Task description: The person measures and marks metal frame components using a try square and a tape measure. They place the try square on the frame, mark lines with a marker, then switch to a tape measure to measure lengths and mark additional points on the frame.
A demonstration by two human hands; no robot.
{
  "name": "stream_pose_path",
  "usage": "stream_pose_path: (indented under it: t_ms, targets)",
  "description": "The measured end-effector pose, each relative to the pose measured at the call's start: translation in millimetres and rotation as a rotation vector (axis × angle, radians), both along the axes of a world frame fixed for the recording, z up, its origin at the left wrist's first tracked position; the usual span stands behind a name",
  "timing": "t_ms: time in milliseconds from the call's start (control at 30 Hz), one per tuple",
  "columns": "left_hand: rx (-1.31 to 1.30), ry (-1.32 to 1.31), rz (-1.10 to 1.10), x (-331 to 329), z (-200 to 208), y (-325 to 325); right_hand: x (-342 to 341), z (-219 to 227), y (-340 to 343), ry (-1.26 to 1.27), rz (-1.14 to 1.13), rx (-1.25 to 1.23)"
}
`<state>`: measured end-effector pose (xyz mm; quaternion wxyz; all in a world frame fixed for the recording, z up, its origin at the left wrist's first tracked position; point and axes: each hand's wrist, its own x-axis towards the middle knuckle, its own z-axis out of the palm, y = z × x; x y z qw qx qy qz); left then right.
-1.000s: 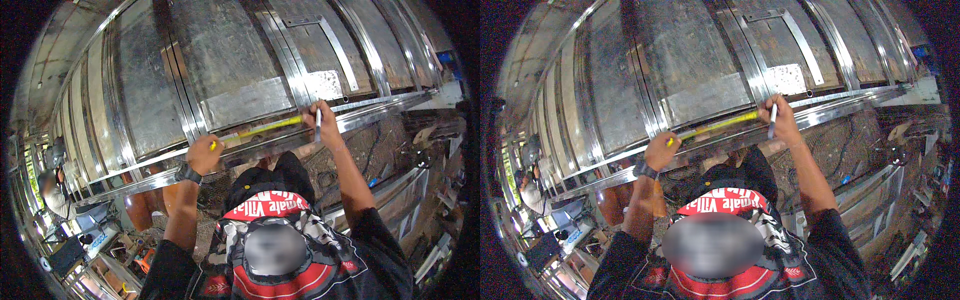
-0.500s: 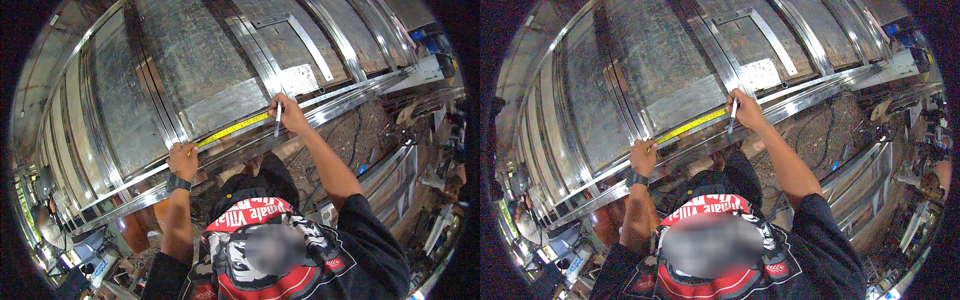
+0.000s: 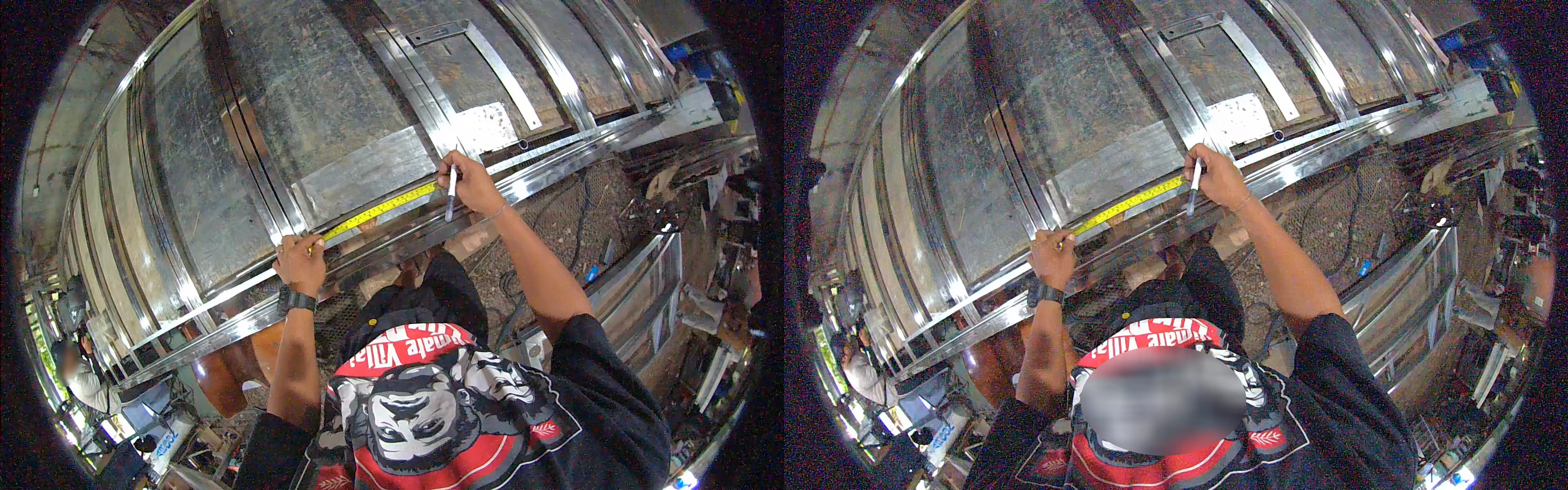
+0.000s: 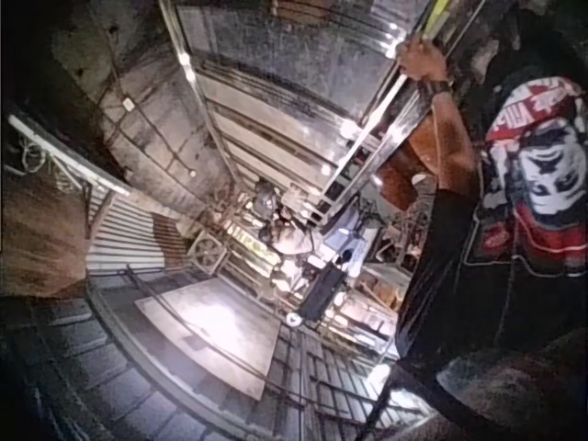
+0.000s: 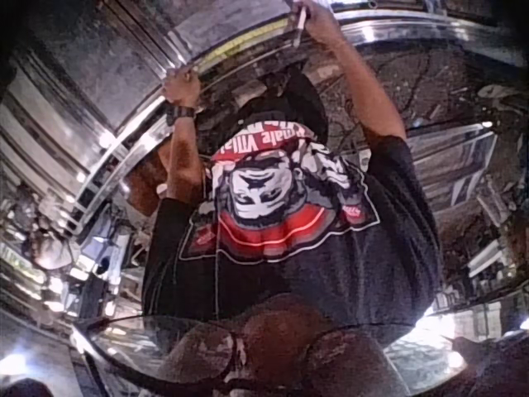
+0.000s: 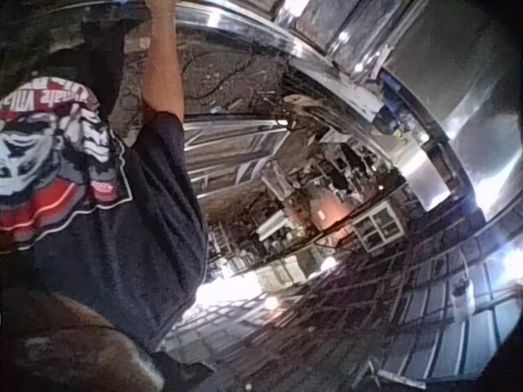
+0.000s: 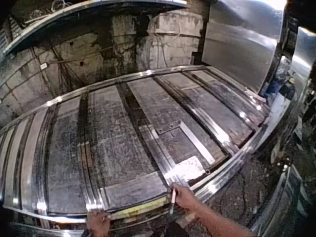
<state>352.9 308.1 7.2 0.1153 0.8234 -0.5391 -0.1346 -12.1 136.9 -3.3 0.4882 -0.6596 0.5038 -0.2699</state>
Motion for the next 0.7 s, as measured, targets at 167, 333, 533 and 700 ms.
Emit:
stream_pose_path:
  t_ms: [167, 333, 533, 700]
  targets:
    - [0.045, 0.076, -0.014, -4, 12, -5, 1, 6, 1, -0.182, -0.038, 0.040]
    - [0.027, -0.023, -0.060, -15, 18, -11, -5, 5, 2, -0.037, -0.023, -0.048]
    - [0.092, 0.030, -0.026, -13, 12, -10, -7, 6, 2, 0.028, 0.024, -0.107]
    - [0.106, -0.040, -0.089, -16, 16, -17, -5, 8, 7, -0.004, -0.050, -0.151]
